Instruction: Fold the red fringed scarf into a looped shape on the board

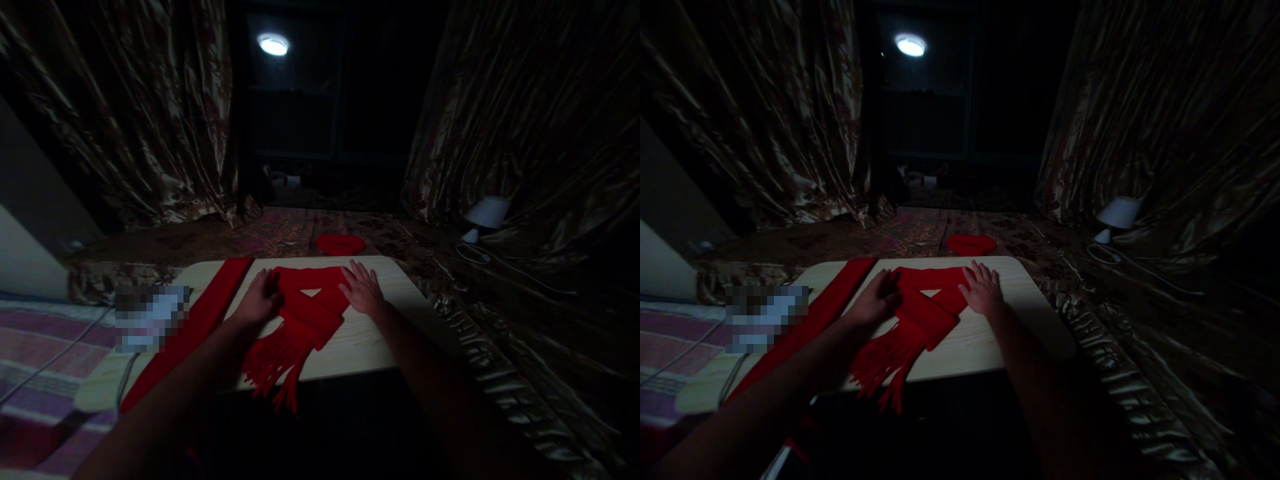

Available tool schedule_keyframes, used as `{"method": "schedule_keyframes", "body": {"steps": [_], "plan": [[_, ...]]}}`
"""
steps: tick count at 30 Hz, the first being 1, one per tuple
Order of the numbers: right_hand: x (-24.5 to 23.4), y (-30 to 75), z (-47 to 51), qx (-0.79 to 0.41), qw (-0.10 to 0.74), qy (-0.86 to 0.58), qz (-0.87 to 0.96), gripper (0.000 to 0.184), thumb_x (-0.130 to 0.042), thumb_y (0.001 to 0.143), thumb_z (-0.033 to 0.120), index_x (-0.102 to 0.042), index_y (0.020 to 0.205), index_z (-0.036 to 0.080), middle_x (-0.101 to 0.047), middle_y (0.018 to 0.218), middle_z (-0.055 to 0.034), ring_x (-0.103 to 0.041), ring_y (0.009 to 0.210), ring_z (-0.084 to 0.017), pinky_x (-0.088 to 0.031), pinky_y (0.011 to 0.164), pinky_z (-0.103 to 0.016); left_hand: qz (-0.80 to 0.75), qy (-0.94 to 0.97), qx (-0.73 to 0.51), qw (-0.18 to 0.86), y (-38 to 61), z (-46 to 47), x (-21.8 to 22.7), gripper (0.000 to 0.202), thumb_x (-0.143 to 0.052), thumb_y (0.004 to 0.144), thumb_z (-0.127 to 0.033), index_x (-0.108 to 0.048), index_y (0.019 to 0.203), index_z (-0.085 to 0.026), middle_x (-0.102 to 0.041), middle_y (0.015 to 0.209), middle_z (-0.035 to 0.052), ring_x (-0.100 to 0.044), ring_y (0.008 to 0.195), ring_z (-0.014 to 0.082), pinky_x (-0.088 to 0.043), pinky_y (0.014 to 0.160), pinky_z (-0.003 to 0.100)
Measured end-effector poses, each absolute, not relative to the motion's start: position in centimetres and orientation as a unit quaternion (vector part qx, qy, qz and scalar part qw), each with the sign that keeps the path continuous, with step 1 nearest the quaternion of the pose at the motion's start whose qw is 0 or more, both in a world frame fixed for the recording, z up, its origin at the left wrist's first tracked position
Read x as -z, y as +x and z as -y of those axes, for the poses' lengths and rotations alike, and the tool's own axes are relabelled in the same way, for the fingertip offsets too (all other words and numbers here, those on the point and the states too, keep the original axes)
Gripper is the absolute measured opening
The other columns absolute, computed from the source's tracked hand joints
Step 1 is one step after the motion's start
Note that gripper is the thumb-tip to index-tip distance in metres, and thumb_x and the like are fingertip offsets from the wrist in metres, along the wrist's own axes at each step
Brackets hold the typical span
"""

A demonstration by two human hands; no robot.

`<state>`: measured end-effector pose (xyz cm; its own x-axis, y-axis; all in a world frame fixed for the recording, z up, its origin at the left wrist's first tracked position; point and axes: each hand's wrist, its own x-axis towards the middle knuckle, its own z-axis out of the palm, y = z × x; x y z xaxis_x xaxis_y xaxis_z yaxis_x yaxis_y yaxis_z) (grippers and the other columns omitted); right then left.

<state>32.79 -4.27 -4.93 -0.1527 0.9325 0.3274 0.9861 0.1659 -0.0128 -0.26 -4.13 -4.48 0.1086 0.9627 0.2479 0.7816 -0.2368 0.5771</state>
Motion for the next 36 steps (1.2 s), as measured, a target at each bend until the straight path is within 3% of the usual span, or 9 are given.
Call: {"method": "schedule_keyframes", "body": {"steps": [3,7,11,15,18,21,25,31,36], "plan": [[4.1,31.8,4.9,0.113,0.186,-0.615,0.758,0.057,-0.051,0.096,0.036,-0.045,0.150,0.018,-0.032,0.162,-0.0114,-0.026,0.147,-0.028,-0.017,0.120,-0.050,-0.594,0.703,-0.357,0.159,-0.5,7.4,4.1,0.036,-0.054,0.084,-0.035,-0.066,0.113,-0.018,-0.071,0.119,0.0121,-0.066,0.111,0.0249,-0.050,0.099,0.038],[2.8,29.3,7.1,0.017,0.241,-0.574,0.782,0.032,-0.048,0.094,0.024,-0.071,0.117,0.020,-0.068,0.124,-0.0089,-0.058,0.116,-0.021,-0.042,0.103,-0.033,-0.569,0.687,-0.320,0.320,-0.8,11.0,3.8,0.033,-0.058,0.082,-0.050,-0.067,0.089,-0.019,-0.076,0.088,0.0069,-0.071,0.082,0.0225,-0.054,0.076,0.032],[1.8,26.8,11.1,-0.086,0.303,-0.489,0.814,0.023,-0.052,0.093,0.024,-0.074,0.097,0.022,-0.072,0.100,-0.0048,-0.064,0.090,-0.016,-0.049,0.084,-0.026,-0.534,0.703,-0.289,0.369,-0.2,14.2,3.3,0.038,-0.059,0.085,-0.053,-0.067,0.105,-0.022,-0.076,0.105,0.0076,-0.072,0.091,0.0231,-0.056,0.078,0.033],[2.0,26.3,14.2,-0.103,0.325,-0.402,0.850,0.018,-0.062,0.086,0.021,-0.074,0.099,0.022,-0.072,0.104,-0.0039,-0.063,0.099,-0.017,-0.048,0.091,-0.027,-0.535,0.745,-0.292,0.271,0.9,16.8,3.2,0.040,-0.058,0.086,-0.043,-0.067,0.121,-0.025,-0.066,0.133,0.0089,-0.062,0.122,0.0248,-0.050,0.103,0.038],[3.0,26.5,14.9,-0.100,0.323,-0.400,0.852,0.018,-0.065,0.084,0.021,-0.075,0.099,0.023,-0.072,0.106,-0.0035,-0.063,0.100,-0.018,-0.047,0.094,-0.030,-0.515,0.790,-0.270,0.193,2.0,18.0,3.3,0.045,-0.059,0.087,-0.037,-0.066,0.129,-0.025,-0.060,0.142,0.0086,-0.054,0.131,0.0260,-0.044,0.111,0.043],[3.8,26.7,15.1,-0.082,0.367,-0.405,0.834,0.018,-0.068,0.080,0.019,-0.074,0.097,0.021,-0.072,0.105,-0.0046,-0.064,0.098,-0.019,-0.048,0.093,-0.032,-0.495,0.814,-0.275,0.133,3.2,18.9,3.2,0.035,-0.058,0.090,-0.035,-0.070,0.121,-0.024,-0.067,0.129,0.0093,-0.058,0.122,0.0278,-0.048,0.104,0.047],[3.7,26.7,15.8,-0.070,0.392,-0.436,0.807,0.016,-0.067,0.077,0.014,-0.072,0.092,0.020,-0.070,0.098,-0.0052,-0.063,0.094,-0.019,-0.048,0.088,-0.031,-0.487,0.823,-0.278,0.085,4.9,19.7,3.2,0.026,-0.063,0.090,-0.040,-0.073,0.106,-0.022,-0.071,0.105,0.0093,-0.063,0.101,0.0266,-0.052,0.089,0.042],[3.5,26.9,15.6,-0.181,0.358,-0.607,0.686,0.035,-0.069,0.079,0.022,-0.067,0.114,0.018,-0.072,0.097,-0.0048,-0.064,0.085,-0.017,-0.050,0.081,-0.029,-0.510,0.813,-0.265,0.095,6.0,19.2,4.7,0.028,-0.068,0.087,-0.033,-0.070,0.112,-0.021,-0.068,0.111,0.0097,-0.066,0.098,0.0239,-0.053,0.085,0.035],[3.6,27.3,13.7,-0.305,0.338,-0.622,0.637,0.051,-0.075,0.077,0.029,-0.063,0.125,0.017,-0.071,0.111,-0.0067,-0.066,0.085,-0.016,-0.051,0.076,-0.027,-0.520,0.815,-0.238,0.093,6.5,18.9,4.4,0.023,-0.062,0.090,-0.029,-0.073,0.108,-0.021,-0.067,0.105,0.0088,-0.065,0.089,0.0206,-0.051,0.079,0.031]]}}
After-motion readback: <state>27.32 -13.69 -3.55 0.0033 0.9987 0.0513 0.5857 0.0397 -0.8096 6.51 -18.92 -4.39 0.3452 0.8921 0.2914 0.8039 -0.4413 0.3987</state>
